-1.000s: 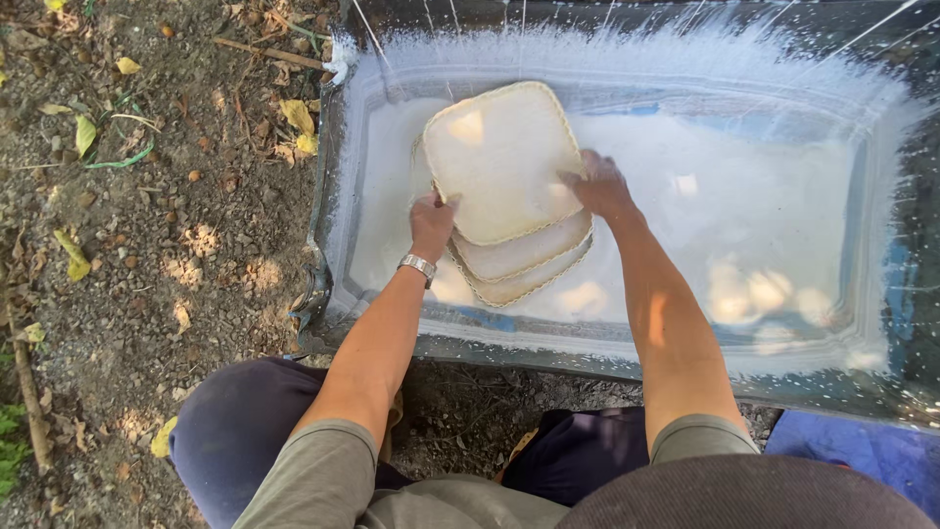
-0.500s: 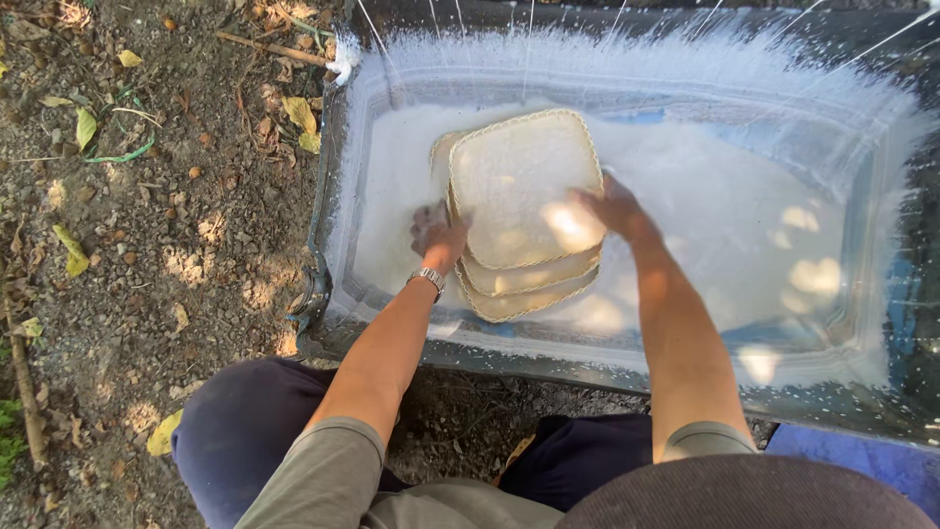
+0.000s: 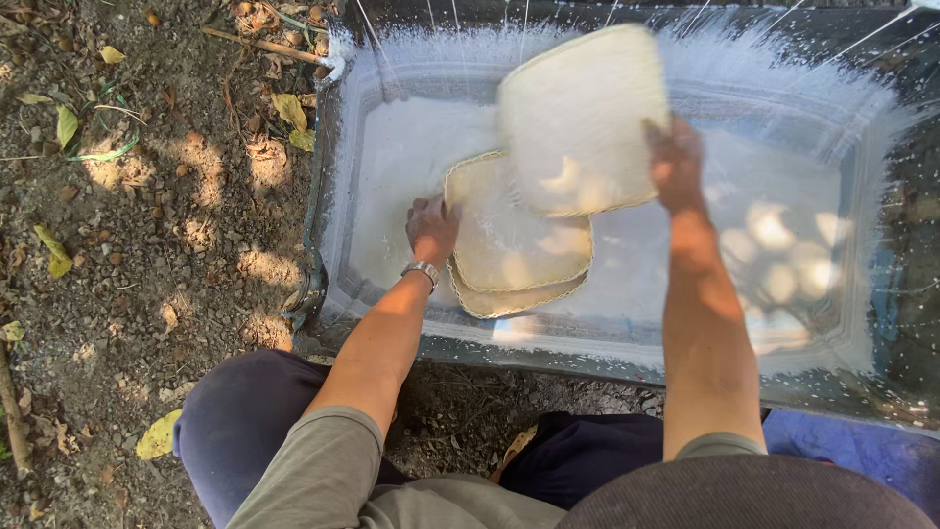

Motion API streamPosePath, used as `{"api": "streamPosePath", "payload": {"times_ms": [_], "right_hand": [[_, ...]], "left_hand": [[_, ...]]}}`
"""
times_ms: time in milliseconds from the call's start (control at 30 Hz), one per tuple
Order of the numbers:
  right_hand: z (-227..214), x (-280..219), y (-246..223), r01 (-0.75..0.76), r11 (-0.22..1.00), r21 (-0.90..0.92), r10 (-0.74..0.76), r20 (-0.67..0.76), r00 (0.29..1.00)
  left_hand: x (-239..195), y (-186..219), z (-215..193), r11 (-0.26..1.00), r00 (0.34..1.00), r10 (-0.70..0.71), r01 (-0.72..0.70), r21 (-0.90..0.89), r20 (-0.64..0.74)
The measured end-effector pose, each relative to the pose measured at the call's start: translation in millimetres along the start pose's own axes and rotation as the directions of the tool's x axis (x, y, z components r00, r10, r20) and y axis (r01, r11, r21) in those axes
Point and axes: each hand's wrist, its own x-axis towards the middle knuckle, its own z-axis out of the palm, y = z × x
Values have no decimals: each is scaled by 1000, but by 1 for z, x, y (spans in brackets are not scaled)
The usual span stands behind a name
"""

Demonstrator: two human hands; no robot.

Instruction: The person dips woven trays into a container filled with white liquid, moving them individually or in small stacks to ensure they are coated, and then places them onto a stack.

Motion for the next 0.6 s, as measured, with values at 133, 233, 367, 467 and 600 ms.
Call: {"api": "streamPosePath", "payload": {"times_ms": [133,233,367,467,600], "right_hand": [[-73,-12,-8,-404,912,-66,389,-171,905],[-97,-40,-6,-545,818,184,575,-237,783],[-128,-66,-2,-846,531,-53,777,-369,511],[-136,-74,1,-767,560,313,800,-447,401],[-143,-74,0,-594,741,315,670,-406,621]], "left_hand": [[-4,9,-10,974,989,145,-144,174,11],[-1,11,3,983,990,142,-142,115,8],[7,8,38,996,996,72,-75,52,54],[7,0,61,991,986,118,-124,42,115],[-4,-3,71,993,990,86,-94,72,116]]}}
